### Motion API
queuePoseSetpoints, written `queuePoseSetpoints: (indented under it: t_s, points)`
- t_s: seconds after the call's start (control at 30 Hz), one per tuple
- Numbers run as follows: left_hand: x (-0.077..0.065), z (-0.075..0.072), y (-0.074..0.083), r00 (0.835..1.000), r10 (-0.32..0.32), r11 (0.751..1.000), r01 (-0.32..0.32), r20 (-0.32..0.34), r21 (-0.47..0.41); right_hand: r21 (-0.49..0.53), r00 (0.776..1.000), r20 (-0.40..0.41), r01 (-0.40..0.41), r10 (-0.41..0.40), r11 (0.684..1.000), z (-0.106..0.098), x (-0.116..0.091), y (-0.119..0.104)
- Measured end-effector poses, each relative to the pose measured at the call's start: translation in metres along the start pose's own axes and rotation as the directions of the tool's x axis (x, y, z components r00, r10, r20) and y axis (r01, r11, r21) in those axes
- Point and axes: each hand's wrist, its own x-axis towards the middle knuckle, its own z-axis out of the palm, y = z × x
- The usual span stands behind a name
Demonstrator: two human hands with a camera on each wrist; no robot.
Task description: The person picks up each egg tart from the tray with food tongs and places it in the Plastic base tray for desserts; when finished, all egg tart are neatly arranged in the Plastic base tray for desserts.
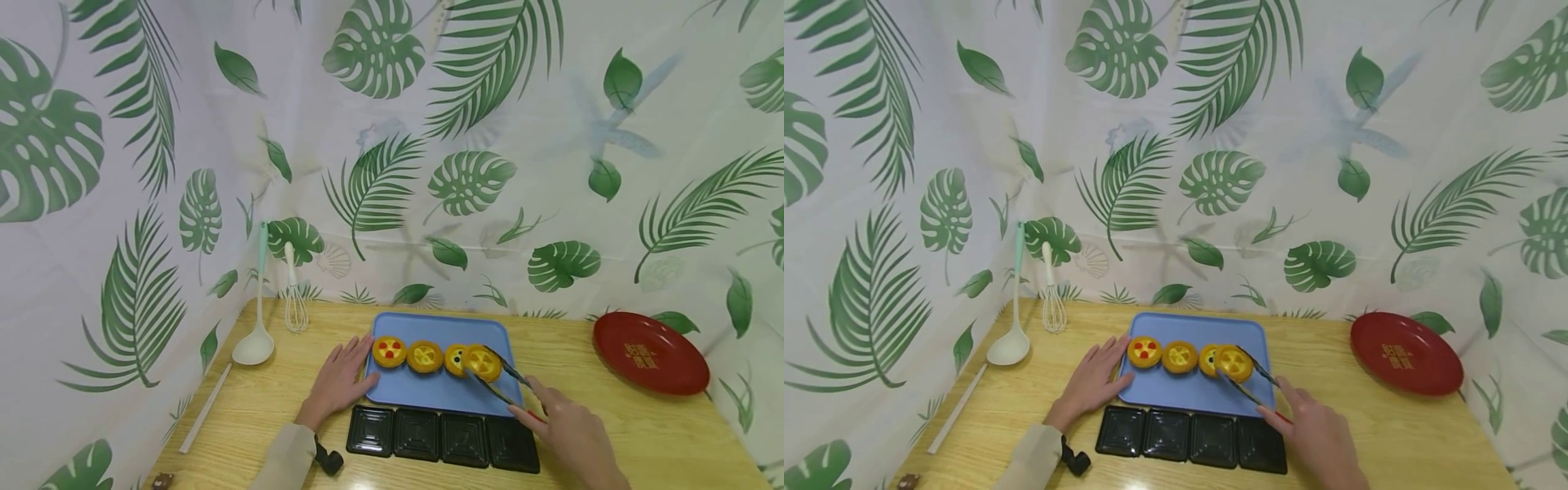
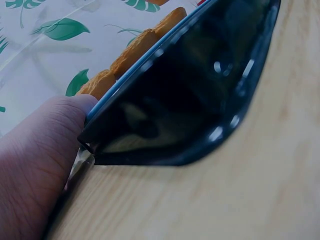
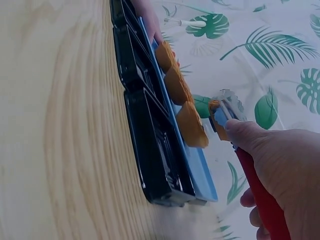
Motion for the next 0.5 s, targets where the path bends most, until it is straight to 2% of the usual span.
queuePoseSetpoints:
  t_s: [0.23, 0.5]
  points:
    - [-0.001, 0.001, -0.001, 1.0, 0.004, 1.0, -0.004, 0.007, 0.004, 0.005, 0.999, 0.044, -0.001, 0.001, 1.0, -0.001, -0.001, -0.015]
    - [-0.001, -0.001, 0.0, 1.0, 0.012, 1.0, -0.012, 0.001, 0.003, 0.057, 0.996, -0.034, 0.084, -0.082, 0.995, 0.009, -0.007, -0.036]
